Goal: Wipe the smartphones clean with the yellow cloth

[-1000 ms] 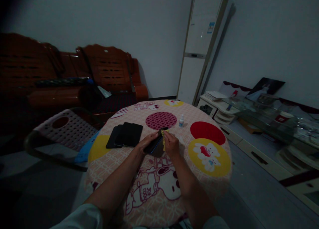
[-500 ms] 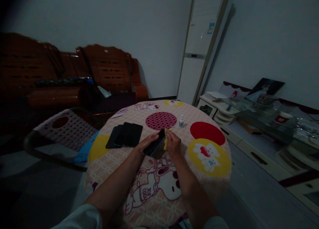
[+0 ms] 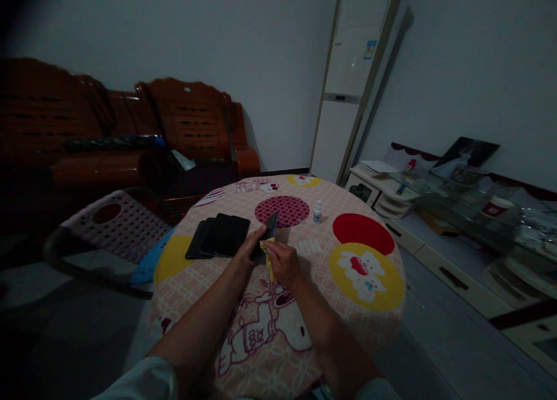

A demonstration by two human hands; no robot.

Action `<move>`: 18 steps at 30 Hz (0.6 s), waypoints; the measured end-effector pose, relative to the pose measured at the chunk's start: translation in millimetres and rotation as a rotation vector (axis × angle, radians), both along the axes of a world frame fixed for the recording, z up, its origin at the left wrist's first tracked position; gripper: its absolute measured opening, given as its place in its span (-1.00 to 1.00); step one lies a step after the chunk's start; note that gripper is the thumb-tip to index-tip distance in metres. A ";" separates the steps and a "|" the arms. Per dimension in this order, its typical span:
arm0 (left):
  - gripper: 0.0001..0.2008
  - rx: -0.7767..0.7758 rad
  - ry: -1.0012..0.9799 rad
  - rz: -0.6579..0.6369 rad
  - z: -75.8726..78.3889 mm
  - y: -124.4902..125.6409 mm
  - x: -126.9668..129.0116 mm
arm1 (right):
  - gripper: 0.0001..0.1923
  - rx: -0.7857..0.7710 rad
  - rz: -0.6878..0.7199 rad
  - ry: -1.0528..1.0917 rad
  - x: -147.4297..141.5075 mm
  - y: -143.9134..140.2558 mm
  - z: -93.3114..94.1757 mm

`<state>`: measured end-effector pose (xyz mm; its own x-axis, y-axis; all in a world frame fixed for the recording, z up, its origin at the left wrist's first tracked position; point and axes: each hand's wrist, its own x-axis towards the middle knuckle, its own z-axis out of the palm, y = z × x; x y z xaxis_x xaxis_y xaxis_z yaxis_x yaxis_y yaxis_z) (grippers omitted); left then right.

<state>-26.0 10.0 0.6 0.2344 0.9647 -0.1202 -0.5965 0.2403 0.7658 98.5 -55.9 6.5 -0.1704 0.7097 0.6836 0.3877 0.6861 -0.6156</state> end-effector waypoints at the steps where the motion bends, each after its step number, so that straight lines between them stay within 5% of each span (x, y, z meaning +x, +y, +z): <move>1: -0.62 0.004 0.005 -0.013 -0.2 0.2 0.1 | -0.67 -0.002 -0.006 -0.002 0.7 0.8 -0.4; 10: -0.58 0.146 0.092 -0.383 -4.3 -2.4 2.4 | -0.68 -0.048 -0.207 0.095 30.8 19.0 -7.0; 18: -0.50 0.179 0.264 -0.499 -7.6 0.6 0.9 | -0.68 -0.221 -0.310 0.374 51.6 26.9 -2.2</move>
